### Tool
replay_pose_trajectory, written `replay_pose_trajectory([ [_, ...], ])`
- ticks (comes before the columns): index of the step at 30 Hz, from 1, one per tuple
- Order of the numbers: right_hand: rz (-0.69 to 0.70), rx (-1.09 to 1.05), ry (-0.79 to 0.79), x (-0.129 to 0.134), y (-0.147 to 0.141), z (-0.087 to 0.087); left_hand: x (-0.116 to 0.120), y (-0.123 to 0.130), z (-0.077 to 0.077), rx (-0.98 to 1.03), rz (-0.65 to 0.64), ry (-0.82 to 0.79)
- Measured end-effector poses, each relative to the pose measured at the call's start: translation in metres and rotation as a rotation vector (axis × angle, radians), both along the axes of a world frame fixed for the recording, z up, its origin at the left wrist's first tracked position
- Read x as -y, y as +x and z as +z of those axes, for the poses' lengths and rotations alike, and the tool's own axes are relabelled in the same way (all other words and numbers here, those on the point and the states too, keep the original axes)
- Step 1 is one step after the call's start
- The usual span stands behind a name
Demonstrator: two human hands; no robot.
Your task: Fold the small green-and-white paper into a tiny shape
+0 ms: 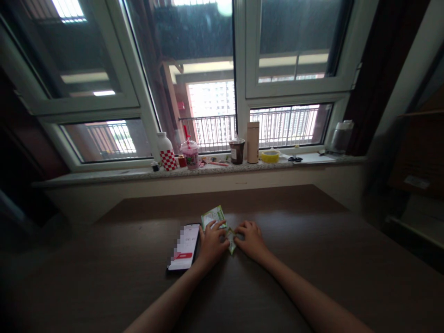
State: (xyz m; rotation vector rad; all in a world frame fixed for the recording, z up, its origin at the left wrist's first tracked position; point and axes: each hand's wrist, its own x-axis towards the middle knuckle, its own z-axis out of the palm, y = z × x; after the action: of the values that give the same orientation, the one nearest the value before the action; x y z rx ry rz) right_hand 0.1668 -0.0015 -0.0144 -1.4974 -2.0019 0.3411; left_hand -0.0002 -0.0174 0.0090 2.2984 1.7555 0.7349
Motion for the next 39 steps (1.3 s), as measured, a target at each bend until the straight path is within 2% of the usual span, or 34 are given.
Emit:
replay_pose_trajectory([
  [12, 0.181, -0.111, -0.073, -0.011, 0.018, -0.008, 0.0, -0.001, -0.003, 0.035, 0.006, 0.0],
  [39, 0.114, -0.082, 0.019, -0.004, 0.007, -0.005, 0.0, -0.002, -0.005, 0.051, 0.005, 0.036],
])
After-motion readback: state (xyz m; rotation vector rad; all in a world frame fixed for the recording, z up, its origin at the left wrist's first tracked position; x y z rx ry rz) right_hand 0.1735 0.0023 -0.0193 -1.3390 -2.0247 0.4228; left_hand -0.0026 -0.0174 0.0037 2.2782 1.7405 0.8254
